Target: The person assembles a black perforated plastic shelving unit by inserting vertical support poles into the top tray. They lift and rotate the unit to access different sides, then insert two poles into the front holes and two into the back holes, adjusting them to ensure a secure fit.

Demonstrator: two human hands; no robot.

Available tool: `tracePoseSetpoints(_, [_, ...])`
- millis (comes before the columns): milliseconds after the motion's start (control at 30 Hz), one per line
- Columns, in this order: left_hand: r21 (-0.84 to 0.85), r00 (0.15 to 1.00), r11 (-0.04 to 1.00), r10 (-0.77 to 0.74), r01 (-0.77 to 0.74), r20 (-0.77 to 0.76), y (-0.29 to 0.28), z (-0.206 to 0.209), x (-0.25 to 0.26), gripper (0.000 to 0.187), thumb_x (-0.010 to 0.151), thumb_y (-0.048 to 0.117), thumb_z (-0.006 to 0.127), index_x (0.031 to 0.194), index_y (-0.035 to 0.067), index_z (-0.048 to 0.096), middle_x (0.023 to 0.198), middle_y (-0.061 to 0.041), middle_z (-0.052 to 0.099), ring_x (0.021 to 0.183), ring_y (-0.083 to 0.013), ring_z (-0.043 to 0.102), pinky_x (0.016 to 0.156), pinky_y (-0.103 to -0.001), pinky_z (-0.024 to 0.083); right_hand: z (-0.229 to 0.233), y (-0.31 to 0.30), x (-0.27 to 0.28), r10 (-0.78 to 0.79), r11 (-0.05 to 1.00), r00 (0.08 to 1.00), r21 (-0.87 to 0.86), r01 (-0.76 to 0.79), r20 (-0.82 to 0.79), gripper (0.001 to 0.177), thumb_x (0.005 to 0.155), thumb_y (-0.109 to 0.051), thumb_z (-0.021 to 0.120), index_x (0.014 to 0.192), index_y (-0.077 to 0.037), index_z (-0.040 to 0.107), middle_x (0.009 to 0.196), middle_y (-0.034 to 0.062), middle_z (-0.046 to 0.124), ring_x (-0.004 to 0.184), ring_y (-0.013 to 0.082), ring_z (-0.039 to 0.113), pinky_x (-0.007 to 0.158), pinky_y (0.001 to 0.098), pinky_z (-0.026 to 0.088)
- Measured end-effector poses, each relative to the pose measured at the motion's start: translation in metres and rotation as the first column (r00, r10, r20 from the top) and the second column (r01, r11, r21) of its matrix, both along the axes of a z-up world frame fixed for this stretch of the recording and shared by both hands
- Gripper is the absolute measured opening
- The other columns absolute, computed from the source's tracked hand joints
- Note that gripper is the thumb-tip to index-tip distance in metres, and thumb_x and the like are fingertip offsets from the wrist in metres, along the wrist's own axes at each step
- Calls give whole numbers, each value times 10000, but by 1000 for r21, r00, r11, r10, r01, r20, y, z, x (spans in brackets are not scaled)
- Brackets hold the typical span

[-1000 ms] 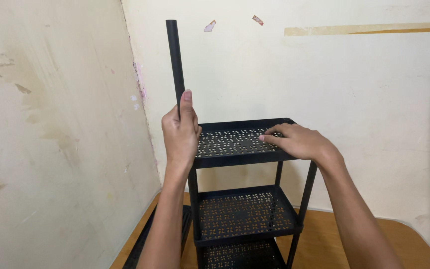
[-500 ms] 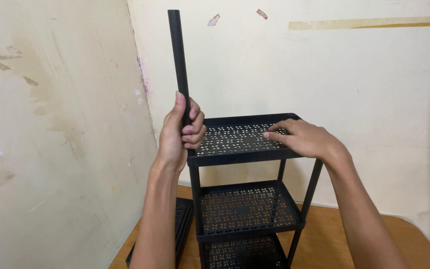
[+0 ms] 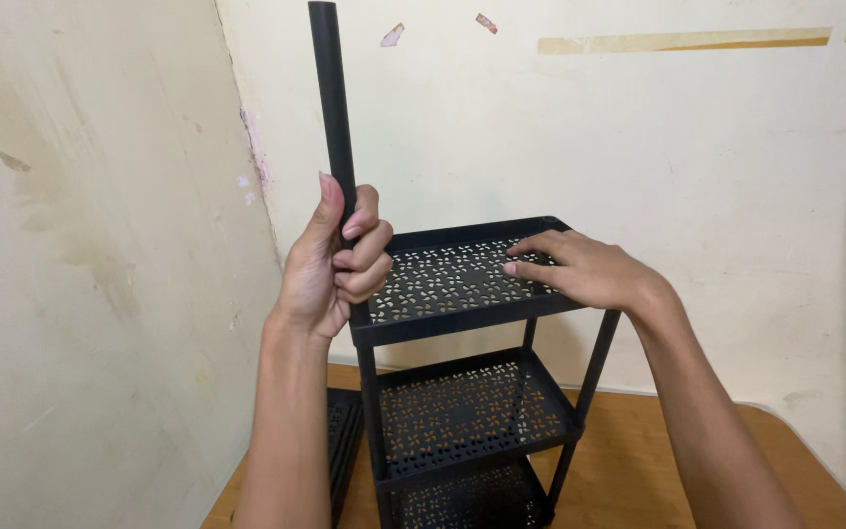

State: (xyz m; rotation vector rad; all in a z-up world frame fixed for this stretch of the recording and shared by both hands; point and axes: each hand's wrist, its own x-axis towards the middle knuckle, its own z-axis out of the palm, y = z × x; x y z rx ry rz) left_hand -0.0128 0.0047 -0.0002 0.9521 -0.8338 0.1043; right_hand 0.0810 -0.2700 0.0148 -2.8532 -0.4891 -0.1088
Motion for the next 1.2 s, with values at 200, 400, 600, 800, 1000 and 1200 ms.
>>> tracePoseSetpoints(200, [68, 833, 830, 553, -554, 35, -15, 4, -2, 514, 1026, 595, 387, 744, 167, 364, 561, 77, 248, 403, -30, 234, 319, -215, 150, -1, 7, 4, -32, 999, 999, 27, 32, -1, 739, 802, -760, 463, 1339, -293, 662, 1423, 40, 625, 1369, 252, 551, 1123, 593, 425])
tracePoseSetpoints(400, [-4, 596, 602, 791, -799, 138, -18, 4, 17, 525, 1063, 521, 438, 695, 150, 390, 552, 74, 288, 412, -33, 258, 337, -233, 204, -2, 15, 16, -9, 999, 1000, 44, 9, 0, 725, 834, -735, 465, 1346, -265, 675, 1424, 77, 623, 1385, 294, 524, 1149, 572, 405])
tracePoseSetpoints(600, [29, 193, 191, 962, -981, 194, -18, 6, 42, 526, 1074, 488, 423, 656, 174, 484, 506, 85, 328, 422, -17, 323, 368, -214, 250, 1, 24, 11, -128, 992, 992, -10, 128, -14, 757, 862, -749, 416, 1384, -247, 636, 1477, 66, 582, 1444, 283, 463, 1161, 632, 352])
tracePoseSetpoints(800, [-1, 699, 701, 712, -713, 73, -8, 4, 42, 503, 1052, 548, 440, 739, 158, 382, 580, 74, 282, 436, -31, 253, 353, -212, 183, 2, 17, 3, -142, 990, 990, -12, 142, 0, 760, 858, -761, 394, 1372, -260, 646, 1478, 59, 574, 1435, 272, 472, 1159, 624, 363])
tracePoseSetpoints(1000, [42, 981, 980, 194, -195, 28, 3, 6, 5, 484, 1042, 565, 445, 830, 131, 414, 641, 47, 286, 466, -44, 275, 352, -186, 178, 2, 10, 5, -50, 999, 999, -9, 50, -2, 718, 832, -740, 451, 1365, -298, 640, 1451, 38, 598, 1393, 264, 518, 1147, 591, 392])
tracePoseSetpoints(1200, [30, 991, 990, -135, 135, 12, 4, 6, 3, 477, 1030, 566, 430, 782, 163, 374, 592, 53, 271, 400, -29, 241, 306, -155, 151, 0, 7, 10, -36, 999, 999, 17, 37, -23, 683, 822, -732, 478, 1341, -325, 655, 1448, 3, 602, 1392, 248, 514, 1145, 564, 399])
